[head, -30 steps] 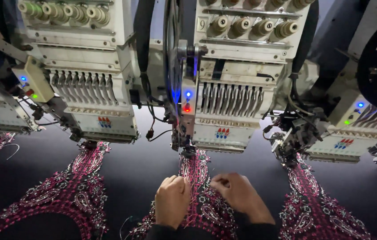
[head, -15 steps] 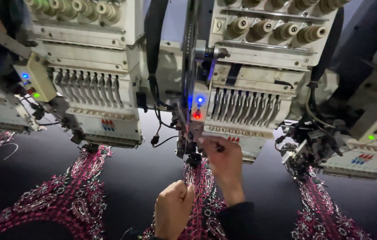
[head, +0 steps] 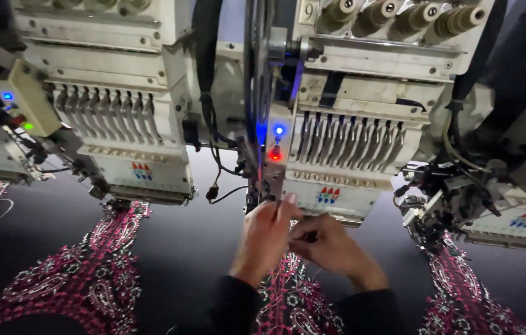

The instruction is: The person threads a pink thread through the needle area of a multi-head industrial embroidery machine. They pull the thread through the mechanism and tie it to the existing thread on the fabric below to secure it.

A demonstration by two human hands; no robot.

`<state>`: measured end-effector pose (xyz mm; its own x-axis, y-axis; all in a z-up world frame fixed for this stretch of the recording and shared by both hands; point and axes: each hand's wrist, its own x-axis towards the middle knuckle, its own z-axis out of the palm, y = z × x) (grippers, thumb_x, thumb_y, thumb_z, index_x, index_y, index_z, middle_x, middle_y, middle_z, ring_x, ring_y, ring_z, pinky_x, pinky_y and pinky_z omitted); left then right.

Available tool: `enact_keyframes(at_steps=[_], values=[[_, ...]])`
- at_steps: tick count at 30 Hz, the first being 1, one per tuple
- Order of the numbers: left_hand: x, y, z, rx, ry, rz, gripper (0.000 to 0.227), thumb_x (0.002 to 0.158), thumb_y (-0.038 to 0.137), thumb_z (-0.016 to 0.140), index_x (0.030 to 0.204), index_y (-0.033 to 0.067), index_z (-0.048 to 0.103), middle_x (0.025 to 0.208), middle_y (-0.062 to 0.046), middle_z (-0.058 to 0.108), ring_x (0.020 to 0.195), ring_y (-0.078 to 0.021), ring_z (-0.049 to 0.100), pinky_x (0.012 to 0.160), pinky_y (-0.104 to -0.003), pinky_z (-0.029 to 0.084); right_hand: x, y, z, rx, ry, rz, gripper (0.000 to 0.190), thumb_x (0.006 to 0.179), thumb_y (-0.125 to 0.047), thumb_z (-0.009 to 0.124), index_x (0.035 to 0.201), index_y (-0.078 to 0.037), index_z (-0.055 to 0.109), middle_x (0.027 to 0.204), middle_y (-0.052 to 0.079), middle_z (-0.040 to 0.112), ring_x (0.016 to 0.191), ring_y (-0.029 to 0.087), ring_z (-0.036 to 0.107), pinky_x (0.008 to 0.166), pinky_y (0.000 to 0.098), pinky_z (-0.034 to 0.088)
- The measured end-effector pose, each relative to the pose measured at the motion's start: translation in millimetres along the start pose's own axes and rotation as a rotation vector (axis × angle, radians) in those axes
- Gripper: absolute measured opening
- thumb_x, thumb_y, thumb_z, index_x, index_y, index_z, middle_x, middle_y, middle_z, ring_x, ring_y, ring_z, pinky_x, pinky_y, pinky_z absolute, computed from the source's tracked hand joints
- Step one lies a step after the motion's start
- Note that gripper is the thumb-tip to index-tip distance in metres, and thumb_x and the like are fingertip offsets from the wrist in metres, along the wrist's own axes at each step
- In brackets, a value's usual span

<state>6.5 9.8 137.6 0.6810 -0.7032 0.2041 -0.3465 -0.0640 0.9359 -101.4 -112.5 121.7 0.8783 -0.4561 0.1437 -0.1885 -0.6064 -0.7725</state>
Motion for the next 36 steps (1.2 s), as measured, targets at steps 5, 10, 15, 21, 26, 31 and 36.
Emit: enact_keyframes(at_steps=[5, 10, 15, 21, 26, 31, 36], values=[[-14.0, -25.8, -14.3, -0.425, -0.095, -0.049, 0.048, 0.103, 0.033, 0.053, 0.06, 0.013, 0.049, 0.068, -0.002, 0.05, 0.067, -0.0152, 0.043, 0.071, -0.034, 0.035, -7.3, -25.9, -2.6, -0.054, -0.202, 0.212, 0.016, 0.088, -0.02, 0.083, 0.075, -0.011, 0.082, 0.061, 0.0, 0.071, 0.052, 0.008, 0.058, 0.053, 0.026, 0.045], [15.1, -134.4, -46.7, -0.616, 0.055, 0.405, 0.016, 0.102, 0.008, 0.046, 0.104, 0.0039, 0.061, 0.104, -0.01, 0.064, 0.101, -0.0234, 0.061, 0.097, -0.037, 0.05, -6.0, -39.0, -2.1, -0.062, -0.086, 0.215, 0.029, 0.084, -0.042, 0.075, 0.101, -0.021, 0.085, 0.106, -0.002, 0.085, 0.093, 0.012, 0.076, 0.083, 0.029, 0.059], [5.0, -66.1, -69.3, -1.724, 0.165, -0.085, 0.02, 0.098, 0.026, 0.063, 0.082, 0.0165, 0.067, 0.113, -0.009, 0.072, 0.116, -0.0279, 0.065, 0.102, -0.046, 0.048, 2.5, -47.9, 5.6, -0.058, 0.022, 0.208, 0.024, 0.087, -0.034, 0.072, 0.102, -0.022, 0.087, 0.112, -0.006, 0.086, 0.098, 0.011, 0.076, 0.087, 0.0287, 0.054], [37.0, -92.9, -19.2, -0.223, 0.0, -0.074, 0.026, 0.102, 0.022, 0.058, 0.083, 0.0096, 0.071, 0.061, 0.002, 0.061, 0.046, -0.0053, 0.049, 0.039, -0.021, 0.035, 6.8, -51.6, 7.7, 0.753, 0.178, 0.16, 0.04, 0.093, -0.008, 0.063, 0.131, 0.002, 0.07, 0.119, 0.022, 0.08, 0.068, 0.02, 0.068, 0.059, 0.0336, 0.061], [21.9, -34.8, -32.8, -0.45, -0.344, -0.14, 0.047, 0.097, 0.044, 0.05, 0.093, 0.0052, 0.076, 0.081, -0.011, 0.077, 0.054, -0.0097, 0.05, 0.043, -0.023, 0.029, 6.1, -49.3, 4.0, 0.879, 0.319, 0.21, 0.033, 0.093, -0.002, 0.065, 0.124, 0.006, 0.074, 0.096, 0.021, 0.079, 0.061, 0.023, 0.061, 0.052, 0.0344, 0.049], [18.4, -13.5, -35.6, -0.13, -0.421, 0.015, 0.024, 0.098, 0.015, 0.053, 0.088, 0.0081, 0.074, 0.083, -0.003, 0.07, 0.068, -0.0128, 0.054, 0.067, -0.031, 0.044, 7.0, -41.1, 10.8, 0.713, 0.394, 0.104, 0.031, 0.092, -0.01, 0.071, 0.119, 0.002, 0.078, 0.07, 0.013, 0.071, 0.045, 0.016, 0.052, 0.042, 0.0283, 0.044], [23.8, -28.7, -14.5, 0.044, -0.334, 0.178, 0.023, 0.09, 0.007, 0.051, 0.079, 0.0091, 0.071, 0.074, -0.001, 0.068, 0.062, -0.0125, 0.051, 0.059, -0.032, 0.039, 13.0, -37.8, 20.2, 0.487, 0.514, 0.08, 0.017, 0.093, -0.012, 0.073, 0.105, -0.004, 0.083, 0.052, 0.003, 0.057, 0.04, 0.011, 0.043, 0.036, 0.027, 0.038]])
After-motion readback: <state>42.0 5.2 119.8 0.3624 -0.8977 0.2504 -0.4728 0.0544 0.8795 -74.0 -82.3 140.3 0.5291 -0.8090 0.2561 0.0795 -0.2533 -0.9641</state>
